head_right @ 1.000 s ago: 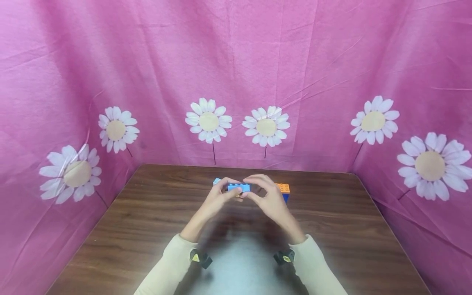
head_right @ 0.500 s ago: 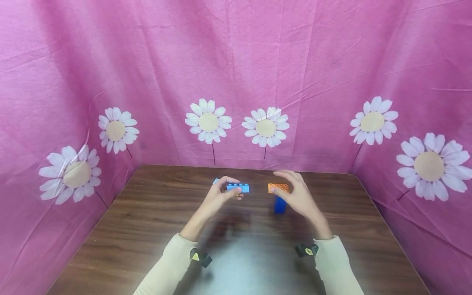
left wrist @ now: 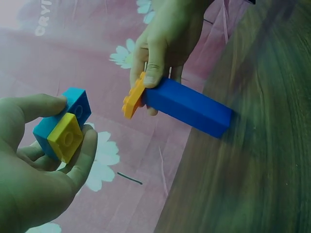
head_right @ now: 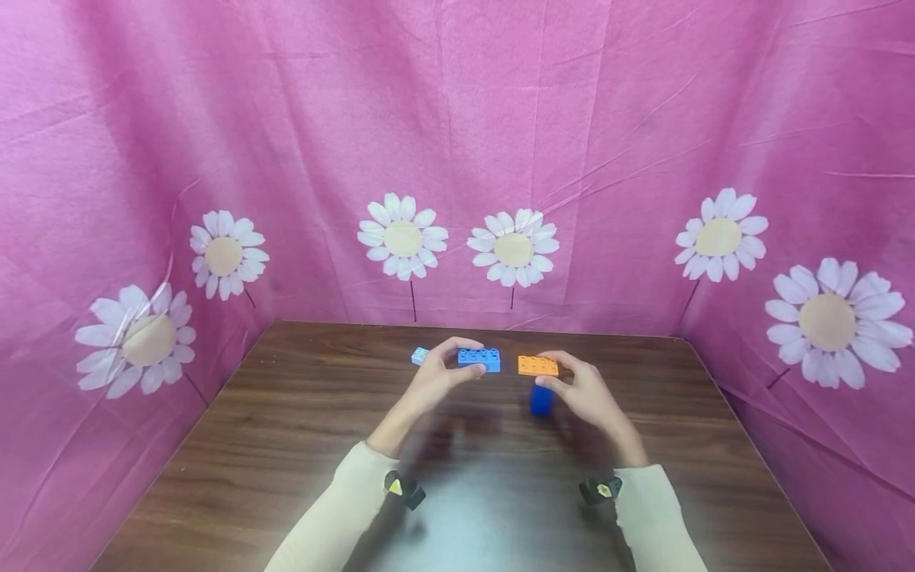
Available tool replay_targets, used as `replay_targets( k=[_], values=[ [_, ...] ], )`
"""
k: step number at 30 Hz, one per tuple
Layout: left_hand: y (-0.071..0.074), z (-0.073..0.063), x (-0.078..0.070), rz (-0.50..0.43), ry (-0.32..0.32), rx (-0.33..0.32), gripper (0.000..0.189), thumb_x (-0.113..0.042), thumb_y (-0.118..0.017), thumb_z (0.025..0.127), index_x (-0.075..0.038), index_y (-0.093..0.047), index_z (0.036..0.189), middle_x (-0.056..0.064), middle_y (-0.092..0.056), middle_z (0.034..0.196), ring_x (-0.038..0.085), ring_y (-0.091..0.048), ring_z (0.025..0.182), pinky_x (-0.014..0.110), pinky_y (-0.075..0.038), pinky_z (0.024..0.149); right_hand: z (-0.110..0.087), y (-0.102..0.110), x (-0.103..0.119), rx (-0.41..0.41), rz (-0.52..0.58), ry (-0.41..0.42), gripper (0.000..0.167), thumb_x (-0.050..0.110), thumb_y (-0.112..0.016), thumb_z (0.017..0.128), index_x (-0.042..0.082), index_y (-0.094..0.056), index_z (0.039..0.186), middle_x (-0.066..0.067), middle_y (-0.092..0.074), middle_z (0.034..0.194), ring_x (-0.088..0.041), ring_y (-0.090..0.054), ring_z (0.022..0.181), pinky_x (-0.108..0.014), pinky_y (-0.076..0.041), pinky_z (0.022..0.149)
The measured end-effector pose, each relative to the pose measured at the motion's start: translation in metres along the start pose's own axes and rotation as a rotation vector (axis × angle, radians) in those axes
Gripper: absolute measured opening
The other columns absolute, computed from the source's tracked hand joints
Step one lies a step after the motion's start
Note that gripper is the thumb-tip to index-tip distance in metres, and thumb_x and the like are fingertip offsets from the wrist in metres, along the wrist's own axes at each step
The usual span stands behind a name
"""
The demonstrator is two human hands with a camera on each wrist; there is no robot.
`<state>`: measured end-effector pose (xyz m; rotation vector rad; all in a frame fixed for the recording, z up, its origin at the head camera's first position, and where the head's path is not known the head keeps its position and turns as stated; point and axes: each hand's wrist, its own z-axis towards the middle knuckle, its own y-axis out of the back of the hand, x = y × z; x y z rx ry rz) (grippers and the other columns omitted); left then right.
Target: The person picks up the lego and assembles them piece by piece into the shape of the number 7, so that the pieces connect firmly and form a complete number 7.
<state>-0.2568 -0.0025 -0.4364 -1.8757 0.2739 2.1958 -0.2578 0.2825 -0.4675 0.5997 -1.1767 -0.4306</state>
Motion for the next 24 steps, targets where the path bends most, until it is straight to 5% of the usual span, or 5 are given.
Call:
replay_targets(
  k=[12, 24],
  values=[
    [-0.013, 0.015, 0.000, 0.096, -0.038, 0.010, 0.033, -0.008, -0.081, 0.093, -0.007, -0.074, 0.125, 0.013, -0.074, 0.119, 0.010, -0.065, 0.090, 0.021, -0.057, 0.078, 0.008, -0.018, 0.003, 0.019, 0.043, 0.046, 0.036, 0.019, -0.077, 0.100, 0.006, -0.070, 0.133, -0.015, -0.076, 0.119, -0.015, -0.068, 0.095, -0.024, -0.059, 0.083],
    [-0.008, 0.019, 0.007, 0.151, -0.041, 0.014, 0.034, -0.007, -0.081, 0.092, -0.009, -0.074, 0.125, 0.012, -0.073, 0.120, 0.013, -0.065, 0.092, 0.024, -0.059, 0.077, 0.014, -0.039, 0.018, 0.033, 0.069, 0.067, 0.042, 0.015, -0.079, 0.098, -0.002, -0.068, 0.135, -0.019, -0.077, 0.118, -0.019, -0.073, 0.096, -0.027, -0.061, 0.081]
  ],
)
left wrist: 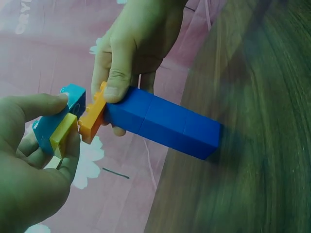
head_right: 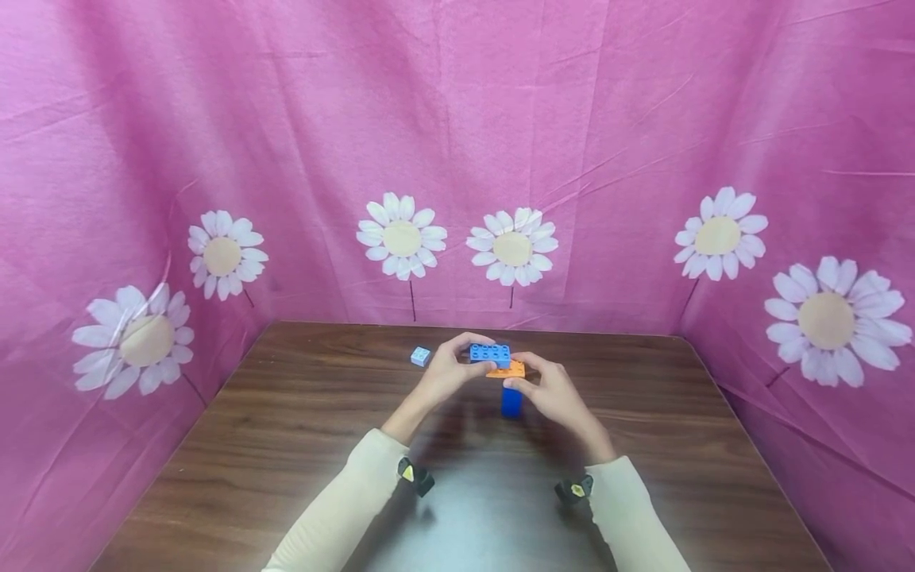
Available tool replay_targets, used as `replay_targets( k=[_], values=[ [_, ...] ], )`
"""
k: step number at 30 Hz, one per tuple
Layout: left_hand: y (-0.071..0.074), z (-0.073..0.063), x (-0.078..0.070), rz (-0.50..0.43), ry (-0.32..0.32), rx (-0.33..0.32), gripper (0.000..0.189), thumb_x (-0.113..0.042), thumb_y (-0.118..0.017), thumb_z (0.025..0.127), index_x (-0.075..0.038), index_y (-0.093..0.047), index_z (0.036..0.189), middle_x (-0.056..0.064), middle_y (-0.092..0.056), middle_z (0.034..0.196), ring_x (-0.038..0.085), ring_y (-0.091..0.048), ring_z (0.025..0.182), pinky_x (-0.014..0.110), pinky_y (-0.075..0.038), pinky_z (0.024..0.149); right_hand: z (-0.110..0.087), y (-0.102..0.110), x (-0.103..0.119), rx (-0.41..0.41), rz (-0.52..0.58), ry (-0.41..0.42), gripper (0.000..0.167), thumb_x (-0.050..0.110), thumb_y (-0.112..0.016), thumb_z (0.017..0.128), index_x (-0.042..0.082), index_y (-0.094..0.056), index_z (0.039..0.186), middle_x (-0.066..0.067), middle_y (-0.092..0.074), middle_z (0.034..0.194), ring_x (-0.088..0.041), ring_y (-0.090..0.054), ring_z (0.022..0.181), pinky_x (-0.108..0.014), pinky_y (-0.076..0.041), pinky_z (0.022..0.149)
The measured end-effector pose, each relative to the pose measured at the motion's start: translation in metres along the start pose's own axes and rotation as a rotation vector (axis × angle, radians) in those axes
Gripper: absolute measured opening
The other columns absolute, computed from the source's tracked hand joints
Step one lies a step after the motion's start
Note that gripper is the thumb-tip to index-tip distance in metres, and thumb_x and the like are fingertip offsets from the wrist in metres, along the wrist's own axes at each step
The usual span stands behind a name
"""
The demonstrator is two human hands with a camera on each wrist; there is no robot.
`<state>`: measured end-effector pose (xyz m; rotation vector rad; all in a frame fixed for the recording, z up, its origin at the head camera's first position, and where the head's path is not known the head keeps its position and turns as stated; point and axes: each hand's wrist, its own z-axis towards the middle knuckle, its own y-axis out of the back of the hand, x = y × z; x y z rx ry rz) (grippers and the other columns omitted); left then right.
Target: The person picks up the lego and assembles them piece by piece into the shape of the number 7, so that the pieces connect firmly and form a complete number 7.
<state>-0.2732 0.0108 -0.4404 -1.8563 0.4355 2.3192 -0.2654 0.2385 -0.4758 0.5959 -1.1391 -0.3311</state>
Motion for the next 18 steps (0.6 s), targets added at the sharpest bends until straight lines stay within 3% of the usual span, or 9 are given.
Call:
replay_targets(
  k=[7, 12, 15, 18],
  values=[
    [0.008, -0.002, 0.007, 0.056, 0.015, -0.006, 0.033, -0.010, -0.082, 0.093, -0.011, -0.075, 0.125, 0.010, -0.074, 0.121, 0.015, -0.066, 0.094, 0.023, -0.058, 0.079, 0.002, -0.007, 0.003, 0.001, 0.006, -0.002, 0.042, 0.016, -0.078, 0.098, 0.002, -0.068, 0.136, -0.016, -0.078, 0.118, -0.020, -0.072, 0.096, -0.035, -0.062, 0.085],
    [0.010, -0.003, 0.010, 0.047, 0.033, 0.009, 0.031, -0.013, -0.080, 0.095, -0.011, -0.073, 0.125, 0.011, -0.072, 0.121, 0.014, -0.066, 0.094, 0.023, -0.057, 0.080, 0.001, -0.009, 0.003, -0.015, 0.015, -0.007, 0.042, 0.017, -0.078, 0.098, 0.002, -0.068, 0.136, -0.015, -0.078, 0.117, -0.023, -0.073, 0.097, -0.037, -0.063, 0.087],
    [0.009, -0.001, 0.010, 0.005, 0.057, 0.033, 0.034, -0.022, -0.077, 0.099, -0.007, -0.068, 0.128, 0.010, -0.067, 0.127, 0.016, -0.066, 0.096, 0.028, -0.061, 0.082, 0.001, -0.010, 0.003, -0.025, 0.021, -0.014, 0.042, 0.018, -0.078, 0.098, 0.004, -0.068, 0.137, -0.015, -0.077, 0.120, -0.025, -0.073, 0.100, -0.043, -0.063, 0.091],
    [0.007, 0.002, 0.009, -0.039, 0.082, 0.046, 0.035, -0.029, -0.073, 0.102, -0.005, -0.064, 0.125, 0.011, -0.064, 0.127, 0.016, -0.067, 0.094, 0.043, -0.065, 0.088, 0.000, -0.012, 0.002, -0.032, 0.029, -0.018, 0.042, 0.019, -0.077, 0.099, 0.005, -0.068, 0.137, -0.016, -0.076, 0.123, -0.027, -0.073, 0.104, -0.051, -0.062, 0.094]
  ],
)
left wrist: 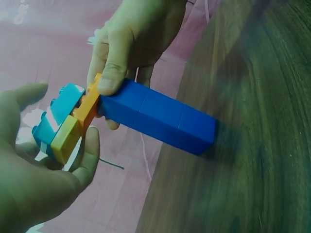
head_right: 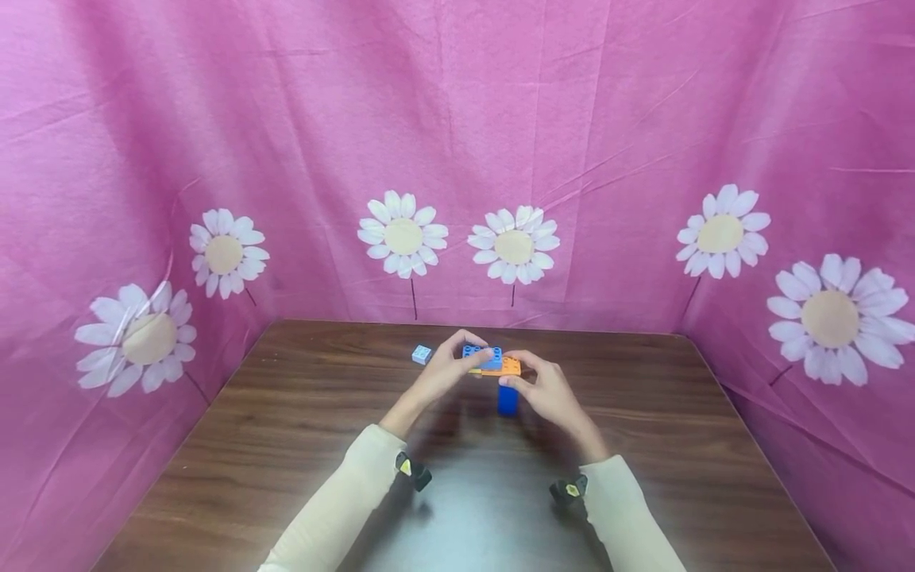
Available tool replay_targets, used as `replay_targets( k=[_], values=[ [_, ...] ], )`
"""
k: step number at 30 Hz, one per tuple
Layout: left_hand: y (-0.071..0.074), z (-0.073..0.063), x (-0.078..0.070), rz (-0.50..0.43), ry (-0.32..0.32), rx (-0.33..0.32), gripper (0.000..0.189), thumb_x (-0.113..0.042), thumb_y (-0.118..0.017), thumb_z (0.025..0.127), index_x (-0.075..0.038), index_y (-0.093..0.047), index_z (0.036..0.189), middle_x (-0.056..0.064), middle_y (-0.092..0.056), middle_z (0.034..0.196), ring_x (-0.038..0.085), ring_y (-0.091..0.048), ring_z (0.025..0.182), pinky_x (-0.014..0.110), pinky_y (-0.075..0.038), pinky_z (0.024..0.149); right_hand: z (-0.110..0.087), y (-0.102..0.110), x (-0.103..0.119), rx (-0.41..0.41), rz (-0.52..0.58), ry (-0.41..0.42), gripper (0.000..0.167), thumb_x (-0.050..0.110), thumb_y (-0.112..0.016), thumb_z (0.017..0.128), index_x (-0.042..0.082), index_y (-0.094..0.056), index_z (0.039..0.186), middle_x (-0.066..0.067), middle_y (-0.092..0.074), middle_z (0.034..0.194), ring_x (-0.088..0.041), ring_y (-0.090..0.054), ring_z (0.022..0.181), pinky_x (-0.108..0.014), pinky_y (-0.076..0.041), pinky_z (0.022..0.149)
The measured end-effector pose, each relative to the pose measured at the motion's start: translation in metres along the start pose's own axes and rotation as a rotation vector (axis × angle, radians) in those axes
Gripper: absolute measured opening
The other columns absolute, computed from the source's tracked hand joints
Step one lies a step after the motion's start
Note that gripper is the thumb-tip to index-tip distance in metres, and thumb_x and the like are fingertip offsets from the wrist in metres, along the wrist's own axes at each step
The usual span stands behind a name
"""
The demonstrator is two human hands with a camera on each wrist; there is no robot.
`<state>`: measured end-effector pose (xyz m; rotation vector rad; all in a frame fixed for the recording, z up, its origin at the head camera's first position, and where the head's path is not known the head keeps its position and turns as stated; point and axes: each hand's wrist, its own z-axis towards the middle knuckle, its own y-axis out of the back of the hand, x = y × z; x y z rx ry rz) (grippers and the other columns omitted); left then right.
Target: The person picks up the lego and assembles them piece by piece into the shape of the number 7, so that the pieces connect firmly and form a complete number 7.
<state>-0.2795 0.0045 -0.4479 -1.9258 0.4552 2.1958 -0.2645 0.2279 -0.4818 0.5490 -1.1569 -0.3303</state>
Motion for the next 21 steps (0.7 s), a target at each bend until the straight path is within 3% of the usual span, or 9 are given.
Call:
replay_targets(
  k=[3, 6, 12, 15, 21],
  values=[
    [-0.003, 0.005, -0.001, -0.038, 0.030, 0.005, 0.037, -0.030, -0.072, 0.103, -0.002, -0.060, 0.123, 0.013, -0.064, 0.121, 0.016, -0.068, 0.090, 0.056, -0.063, 0.093, 0.000, -0.001, -0.001, -0.011, 0.009, 0.007, 0.041, 0.019, -0.077, 0.099, 0.006, -0.068, 0.137, -0.017, -0.076, 0.125, -0.031, -0.072, 0.108, -0.056, -0.060, 0.096],
    [-0.007, 0.009, -0.001, -0.123, 0.088, 0.018, 0.039, -0.025, -0.072, 0.103, 0.002, -0.055, 0.126, 0.014, -0.066, 0.118, 0.016, -0.070, 0.090, 0.058, -0.062, 0.095, 0.000, -0.002, -0.001, -0.034, 0.010, 0.011, 0.040, 0.017, -0.078, 0.099, 0.006, -0.069, 0.136, -0.017, -0.075, 0.128, -0.031, -0.071, 0.112, -0.056, -0.060, 0.096],
    [-0.009, 0.012, 0.000, -0.303, 0.231, 0.062, 0.037, -0.022, -0.072, 0.103, 0.000, -0.054, 0.126, 0.013, -0.067, 0.114, 0.019, -0.072, 0.090, 0.051, -0.061, 0.099, 0.000, -0.004, 0.001, -0.082, -0.001, 0.001, 0.038, 0.015, -0.080, 0.097, 0.006, -0.072, 0.133, -0.017, -0.077, 0.124, -0.023, -0.073, 0.102, -0.033, -0.062, 0.088],
    [-0.010, 0.012, 0.002, -0.318, 0.243, 0.073, 0.038, -0.024, -0.071, 0.104, 0.003, -0.057, 0.126, 0.012, -0.068, 0.108, 0.018, -0.071, 0.088, 0.045, -0.063, 0.097, 0.001, -0.005, 0.001, -0.090, 0.005, -0.003, 0.037, 0.016, -0.079, 0.097, 0.005, -0.073, 0.132, -0.017, -0.077, 0.123, -0.022, -0.073, 0.100, -0.026, -0.060, 0.086],
    [-0.012, 0.011, 0.006, -0.364, 0.213, 0.083, 0.037, -0.022, -0.066, 0.107, 0.010, -0.062, 0.126, 0.008, -0.069, 0.105, 0.016, -0.070, 0.088, 0.030, -0.065, 0.086, 0.000, -0.005, 0.002, -0.087, 0.019, -0.014, 0.038, 0.016, -0.080, 0.097, 0.005, -0.072, 0.133, -0.016, -0.077, 0.123, -0.025, -0.073, 0.101, -0.026, -0.059, 0.086]
  ],
)
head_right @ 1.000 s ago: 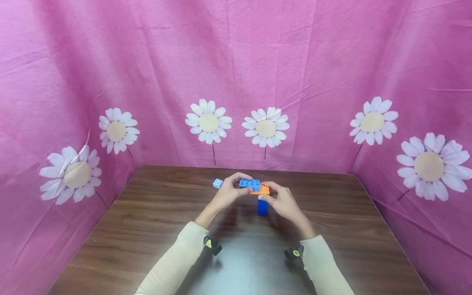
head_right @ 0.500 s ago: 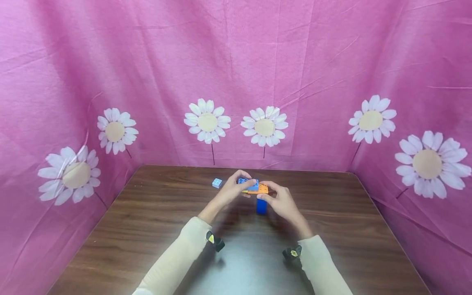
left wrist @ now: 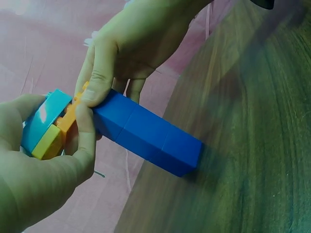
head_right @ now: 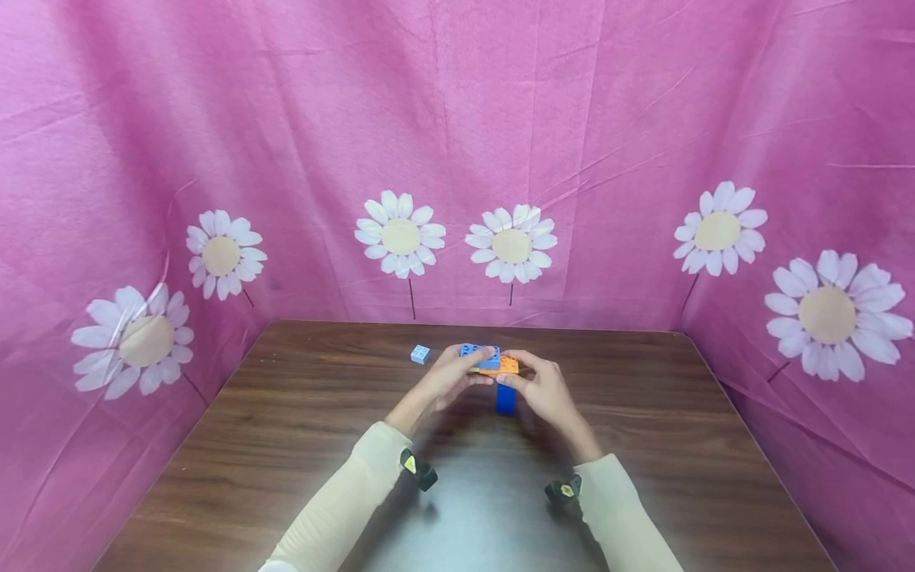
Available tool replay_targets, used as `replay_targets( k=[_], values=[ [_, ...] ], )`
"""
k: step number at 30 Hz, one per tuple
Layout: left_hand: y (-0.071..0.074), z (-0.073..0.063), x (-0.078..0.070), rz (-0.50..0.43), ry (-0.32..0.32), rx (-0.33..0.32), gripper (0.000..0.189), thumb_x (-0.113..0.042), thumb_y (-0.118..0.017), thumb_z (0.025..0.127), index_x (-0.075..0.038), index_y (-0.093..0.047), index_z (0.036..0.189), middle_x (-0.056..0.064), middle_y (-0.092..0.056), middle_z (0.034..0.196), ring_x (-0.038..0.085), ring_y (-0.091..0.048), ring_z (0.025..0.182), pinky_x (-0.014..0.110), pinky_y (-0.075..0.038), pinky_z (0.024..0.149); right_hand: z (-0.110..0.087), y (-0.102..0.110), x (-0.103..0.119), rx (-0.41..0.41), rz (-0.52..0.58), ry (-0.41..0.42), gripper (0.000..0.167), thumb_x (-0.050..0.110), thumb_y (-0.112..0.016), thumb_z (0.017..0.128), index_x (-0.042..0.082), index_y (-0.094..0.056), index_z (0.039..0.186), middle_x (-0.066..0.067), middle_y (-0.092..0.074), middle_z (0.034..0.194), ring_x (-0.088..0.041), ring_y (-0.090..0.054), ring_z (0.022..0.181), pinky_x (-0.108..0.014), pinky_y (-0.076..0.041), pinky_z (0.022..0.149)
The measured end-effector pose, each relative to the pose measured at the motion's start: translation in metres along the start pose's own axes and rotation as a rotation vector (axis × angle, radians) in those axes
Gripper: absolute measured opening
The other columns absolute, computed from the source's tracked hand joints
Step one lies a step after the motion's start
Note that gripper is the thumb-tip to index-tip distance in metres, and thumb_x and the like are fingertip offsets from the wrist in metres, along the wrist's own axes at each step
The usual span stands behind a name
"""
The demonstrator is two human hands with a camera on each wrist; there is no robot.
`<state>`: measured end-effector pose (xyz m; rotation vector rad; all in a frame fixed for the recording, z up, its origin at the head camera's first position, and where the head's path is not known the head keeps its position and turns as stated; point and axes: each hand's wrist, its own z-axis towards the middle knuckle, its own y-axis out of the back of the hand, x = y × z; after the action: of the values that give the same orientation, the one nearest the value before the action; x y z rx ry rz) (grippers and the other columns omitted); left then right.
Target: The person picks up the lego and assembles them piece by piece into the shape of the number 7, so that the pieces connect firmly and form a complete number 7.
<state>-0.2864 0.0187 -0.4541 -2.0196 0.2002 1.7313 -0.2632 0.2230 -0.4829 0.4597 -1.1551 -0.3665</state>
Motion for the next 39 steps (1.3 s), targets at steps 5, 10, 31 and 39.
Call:
replay_targets(
  k=[5, 10, 31, 39],
  values=[
    [-0.0004, -0.0001, 0.0019, -0.004, -0.016, -0.004, 0.036, -0.022, -0.065, 0.108, 0.010, -0.064, 0.126, 0.008, -0.070, 0.105, 0.015, -0.070, 0.090, 0.029, -0.065, 0.086, 0.0002, 0.0003, 0.0021, 0.002, 0.011, -0.004, 0.038, 0.015, -0.080, 0.097, 0.006, -0.073, 0.132, -0.015, -0.077, 0.125, -0.023, -0.072, 0.100, -0.024, -0.059, 0.086],
    [-0.0013, -0.0017, 0.0014, 0.001, -0.011, -0.013, 0.035, -0.021, -0.065, 0.108, 0.009, -0.065, 0.126, 0.008, -0.070, 0.106, 0.015, -0.070, 0.089, 0.033, -0.065, 0.090, 0.0000, 0.0005, 0.0015, 0.001, 0.014, 0.003, 0.037, 0.014, -0.080, 0.097, 0.005, -0.073, 0.132, -0.017, -0.077, 0.124, -0.021, -0.073, 0.099, -0.024, -0.059, 0.085],
    [-0.0027, 0.0021, 0.0007, -0.023, 0.008, -0.056, 0.029, -0.016, -0.068, 0.103, 0.010, -0.066, 0.117, 0.006, -0.069, 0.089, 0.013, -0.064, 0.071, 0.022, -0.054, 0.064, 0.0006, 0.0008, 0.0020, 0.012, 0.027, -0.030, 0.037, 0.014, -0.080, 0.097, 0.006, -0.073, 0.132, -0.017, -0.077, 0.122, -0.025, -0.072, 0.098, -0.024, -0.059, 0.084],
    [-0.0047, 0.0023, -0.0003, -0.039, 0.005, -0.071, 0.026, -0.014, -0.069, 0.102, 0.009, -0.068, 0.114, 0.005, -0.070, 0.086, 0.012, -0.063, 0.068, 0.020, -0.050, 0.059, 0.0009, 0.0008, 0.0023, 0.007, 0.043, -0.028, 0.036, 0.014, -0.079, 0.097, 0.005, -0.073, 0.131, -0.018, -0.077, 0.121, -0.030, -0.072, 0.100, -0.034, -0.061, 0.087]
  ],
)
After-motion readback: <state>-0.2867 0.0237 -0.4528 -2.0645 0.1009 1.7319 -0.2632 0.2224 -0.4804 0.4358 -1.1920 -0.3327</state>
